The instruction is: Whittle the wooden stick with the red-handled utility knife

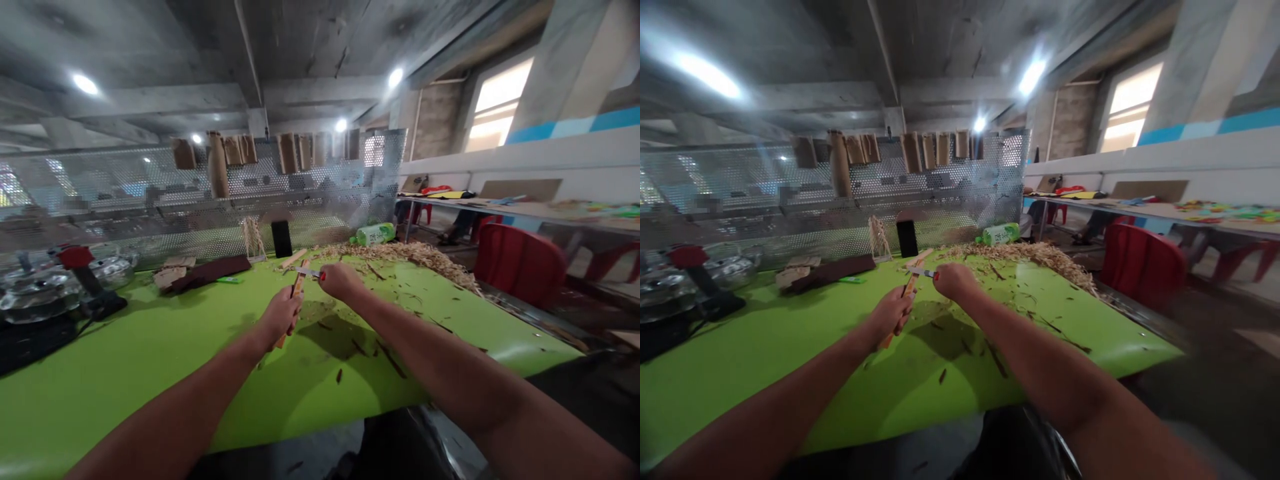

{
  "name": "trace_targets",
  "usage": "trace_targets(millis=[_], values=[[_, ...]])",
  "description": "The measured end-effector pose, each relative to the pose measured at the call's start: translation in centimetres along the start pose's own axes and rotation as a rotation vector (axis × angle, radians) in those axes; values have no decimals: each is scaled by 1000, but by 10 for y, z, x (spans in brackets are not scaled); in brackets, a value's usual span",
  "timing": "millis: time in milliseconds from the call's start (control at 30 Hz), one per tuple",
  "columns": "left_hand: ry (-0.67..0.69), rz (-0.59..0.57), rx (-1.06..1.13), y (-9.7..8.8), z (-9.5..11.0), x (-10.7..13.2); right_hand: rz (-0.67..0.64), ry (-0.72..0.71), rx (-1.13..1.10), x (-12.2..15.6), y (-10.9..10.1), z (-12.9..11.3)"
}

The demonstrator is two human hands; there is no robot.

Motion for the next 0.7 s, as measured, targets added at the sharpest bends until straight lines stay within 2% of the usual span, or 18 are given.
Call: trace_targets(millis=[133,467,700], values=[[-3,22,-36,-1,3,1,-16,1,29,-1,1,-2],[-22,12,-81,4,7,4,-3,15,87,-10,-1,12],[-40,8,-117,3,9,2,14,-21,73,-17,4,4]])
Point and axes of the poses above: each hand's wrist, its own x-axis away from the middle knuckle, its own y-axis out of the palm, z = x × y, the point moved 10 cm from there along -x, towards the middle knuckle, and after that the axes turned 1 degree about x, right-handed, at the moved point
